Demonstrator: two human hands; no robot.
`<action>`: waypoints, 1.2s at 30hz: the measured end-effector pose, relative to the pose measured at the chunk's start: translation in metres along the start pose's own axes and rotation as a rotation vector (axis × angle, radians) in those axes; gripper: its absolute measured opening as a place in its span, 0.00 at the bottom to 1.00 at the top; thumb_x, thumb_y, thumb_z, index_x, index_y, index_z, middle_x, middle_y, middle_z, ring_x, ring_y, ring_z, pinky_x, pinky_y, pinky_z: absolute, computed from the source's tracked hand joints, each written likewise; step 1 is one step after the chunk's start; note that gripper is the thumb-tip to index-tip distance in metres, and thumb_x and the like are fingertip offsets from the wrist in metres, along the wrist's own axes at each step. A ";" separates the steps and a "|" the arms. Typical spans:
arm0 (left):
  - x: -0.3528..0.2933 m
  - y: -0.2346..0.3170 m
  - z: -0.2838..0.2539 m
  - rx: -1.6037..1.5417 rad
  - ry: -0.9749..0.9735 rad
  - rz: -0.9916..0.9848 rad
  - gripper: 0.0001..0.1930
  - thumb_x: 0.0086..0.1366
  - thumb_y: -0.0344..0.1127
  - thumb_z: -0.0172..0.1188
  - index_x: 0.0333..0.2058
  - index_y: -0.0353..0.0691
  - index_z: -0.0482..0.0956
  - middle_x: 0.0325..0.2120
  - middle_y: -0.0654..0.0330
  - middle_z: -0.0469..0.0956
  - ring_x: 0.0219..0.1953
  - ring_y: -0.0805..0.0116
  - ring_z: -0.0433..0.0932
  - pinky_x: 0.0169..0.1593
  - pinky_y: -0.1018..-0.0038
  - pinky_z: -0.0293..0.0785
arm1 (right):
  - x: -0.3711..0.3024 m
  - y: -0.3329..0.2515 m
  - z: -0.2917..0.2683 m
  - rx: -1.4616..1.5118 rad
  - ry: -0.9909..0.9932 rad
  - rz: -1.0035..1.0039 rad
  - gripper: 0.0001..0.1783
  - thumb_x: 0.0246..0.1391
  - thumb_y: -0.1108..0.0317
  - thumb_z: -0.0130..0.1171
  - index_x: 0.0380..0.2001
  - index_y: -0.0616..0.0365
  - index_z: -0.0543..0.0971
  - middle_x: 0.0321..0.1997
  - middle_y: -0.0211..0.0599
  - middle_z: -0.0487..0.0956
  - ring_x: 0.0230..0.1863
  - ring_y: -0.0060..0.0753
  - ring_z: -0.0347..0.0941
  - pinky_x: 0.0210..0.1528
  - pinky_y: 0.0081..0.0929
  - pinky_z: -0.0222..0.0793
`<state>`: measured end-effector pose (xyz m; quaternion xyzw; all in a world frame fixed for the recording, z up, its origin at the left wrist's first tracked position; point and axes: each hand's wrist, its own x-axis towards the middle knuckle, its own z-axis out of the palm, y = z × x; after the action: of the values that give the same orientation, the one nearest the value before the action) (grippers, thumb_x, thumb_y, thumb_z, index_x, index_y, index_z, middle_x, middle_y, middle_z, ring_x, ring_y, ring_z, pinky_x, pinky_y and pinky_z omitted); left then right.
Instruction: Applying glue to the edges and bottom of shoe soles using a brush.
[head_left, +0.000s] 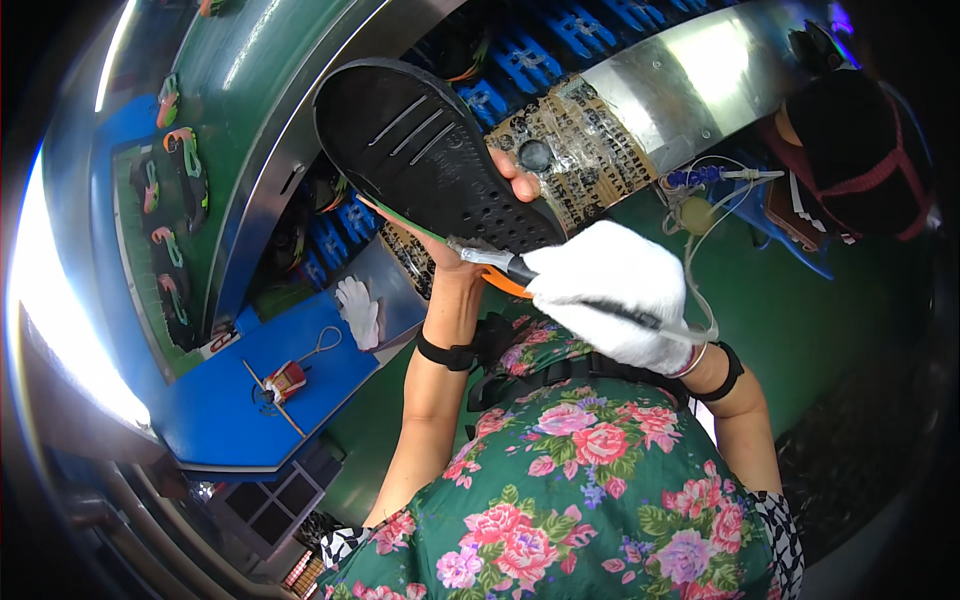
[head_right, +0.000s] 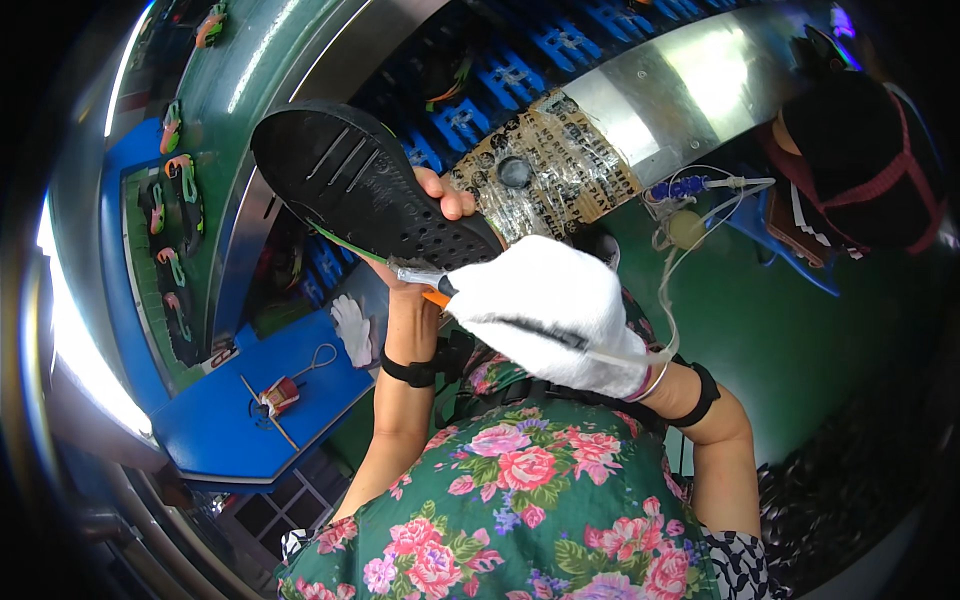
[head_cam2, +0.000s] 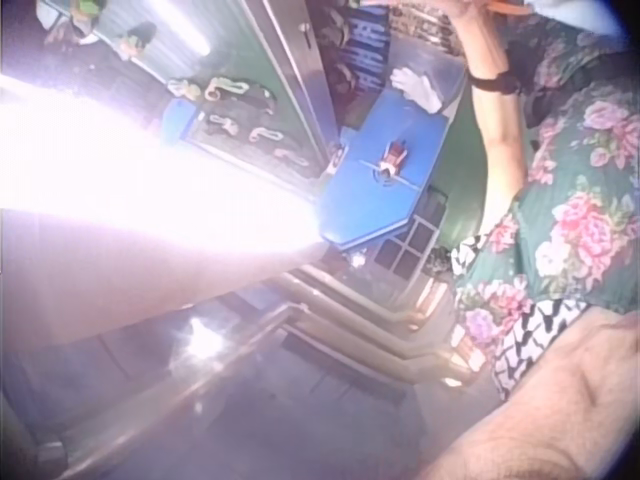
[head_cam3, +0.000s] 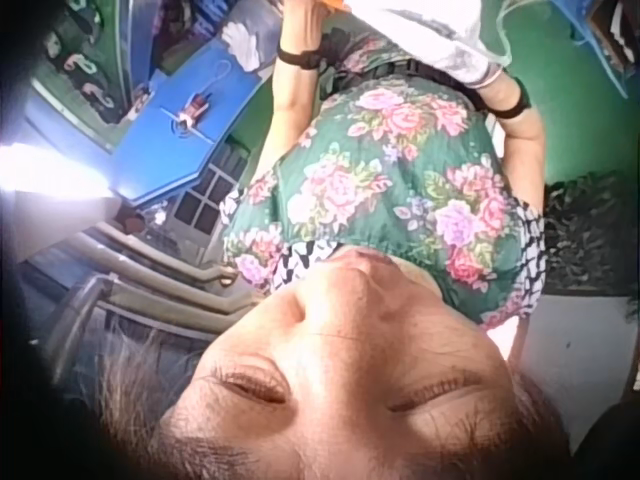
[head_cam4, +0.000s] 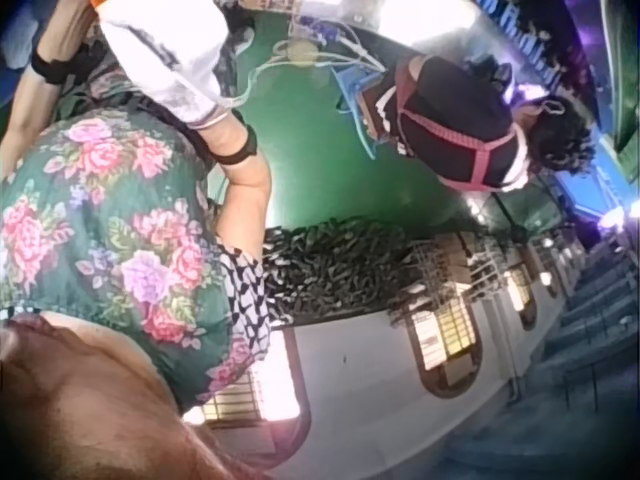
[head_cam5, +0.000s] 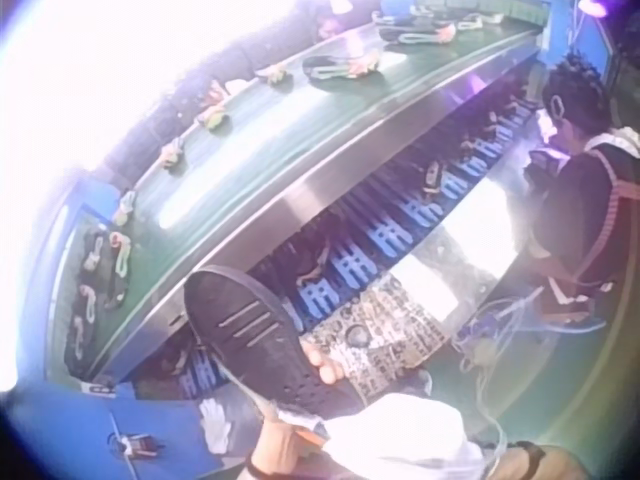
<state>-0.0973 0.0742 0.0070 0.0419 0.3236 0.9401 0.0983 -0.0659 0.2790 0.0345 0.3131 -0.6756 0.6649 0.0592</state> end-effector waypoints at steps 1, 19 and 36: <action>-0.001 0.000 0.000 0.022 -0.005 0.021 0.47 0.59 0.81 0.51 0.43 0.31 0.75 0.32 0.51 0.78 0.36 0.62 0.77 0.49 0.65 0.70 | 0.000 0.001 0.001 0.096 0.053 0.056 0.12 0.46 0.79 0.73 0.37 0.59 0.87 0.41 0.41 0.87 0.37 0.37 0.83 0.41 0.31 0.78; -0.005 0.005 -0.003 0.039 0.029 0.096 0.52 0.57 0.85 0.45 0.44 0.29 0.74 0.38 0.54 0.77 0.37 0.61 0.77 0.48 0.62 0.71 | -0.009 0.002 0.004 0.114 0.046 0.068 0.12 0.47 0.79 0.72 0.38 0.62 0.87 0.41 0.45 0.87 0.39 0.38 0.84 0.43 0.31 0.79; -0.006 0.010 -0.009 0.064 0.016 0.064 0.57 0.51 0.90 0.44 0.44 0.29 0.75 0.36 0.53 0.78 0.37 0.61 0.77 0.45 0.64 0.69 | -0.021 0.003 0.006 0.285 0.143 0.317 0.09 0.49 0.78 0.71 0.35 0.62 0.87 0.40 0.42 0.88 0.41 0.33 0.85 0.45 0.29 0.80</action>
<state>-0.0941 0.0601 0.0060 0.0475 0.3530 0.9322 0.0643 -0.0484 0.2801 0.0209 0.1605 -0.6098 0.7750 -0.0432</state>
